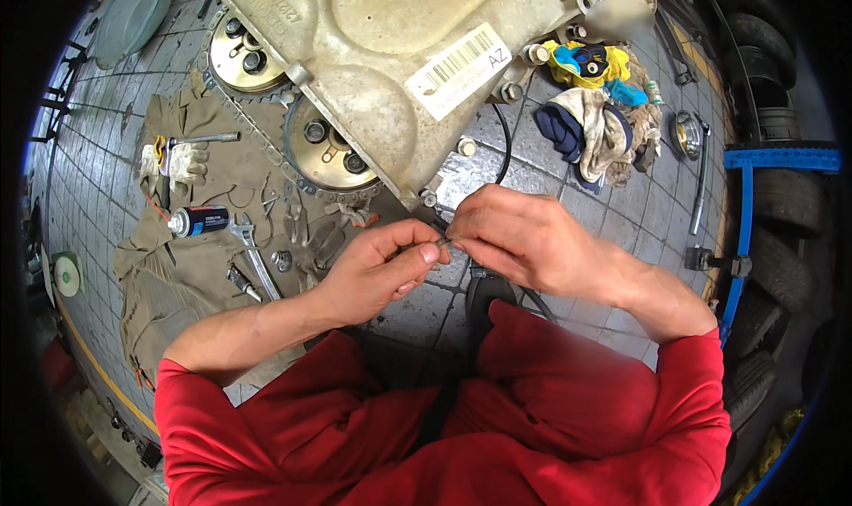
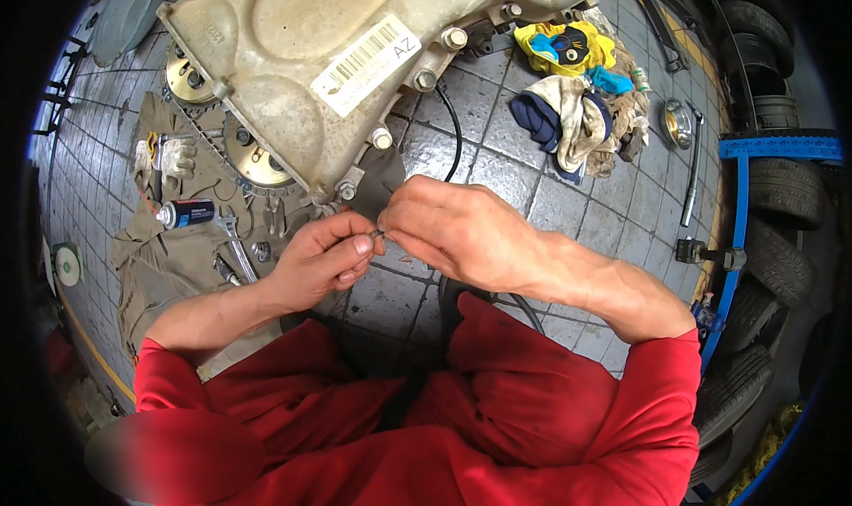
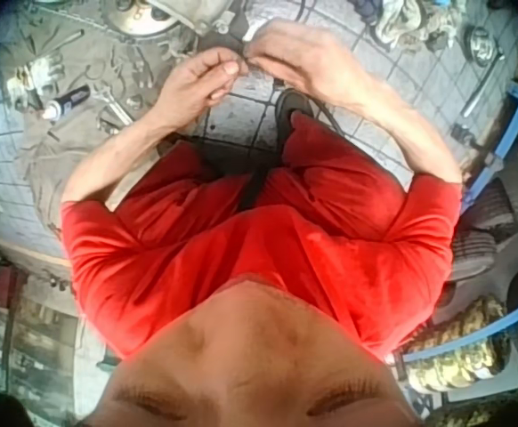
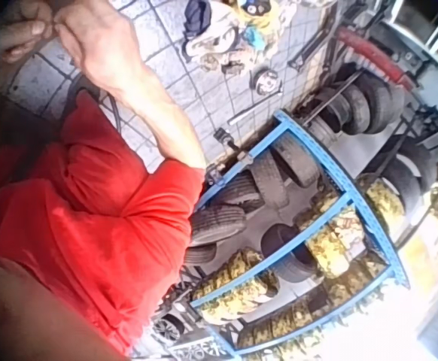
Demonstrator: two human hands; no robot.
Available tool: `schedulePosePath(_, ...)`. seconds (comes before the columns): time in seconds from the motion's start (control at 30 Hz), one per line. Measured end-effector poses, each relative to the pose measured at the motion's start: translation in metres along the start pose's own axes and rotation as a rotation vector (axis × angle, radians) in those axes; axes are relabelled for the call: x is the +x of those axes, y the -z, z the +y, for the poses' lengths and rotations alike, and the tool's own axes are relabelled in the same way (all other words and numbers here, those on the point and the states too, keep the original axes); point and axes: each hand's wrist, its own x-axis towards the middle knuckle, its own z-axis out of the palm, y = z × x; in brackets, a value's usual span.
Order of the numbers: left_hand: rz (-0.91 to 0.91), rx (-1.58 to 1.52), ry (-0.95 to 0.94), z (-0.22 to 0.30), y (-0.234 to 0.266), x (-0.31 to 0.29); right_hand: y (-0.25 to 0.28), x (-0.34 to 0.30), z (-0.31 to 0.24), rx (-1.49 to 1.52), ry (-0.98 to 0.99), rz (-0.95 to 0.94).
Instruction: The person walks to a disassembled engine on the floor and begins inserting bolts into the engine block by hand. They continue to thread multiple bolts into various holes on the engine casing throughout the clip.
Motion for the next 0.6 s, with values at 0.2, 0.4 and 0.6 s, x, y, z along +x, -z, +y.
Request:
schedulePosePath(0.2,-0.052,-0.068,0.000,0.001,0.002,-0.001,0.001,0.001,0.000,0.051,-0.001,0.005)
schedulePosePath(0.4,-0.072,-0.046,0.021,0.005,0.002,-0.002,0.004,0.000,0.000,0.064,0.017,0.002)
schedulePosePath(0.6,0.017,0.089,0.037,0.004,0.003,-0.011,-0.001,0.000,-0.008,0.087,0.022,-0.022)
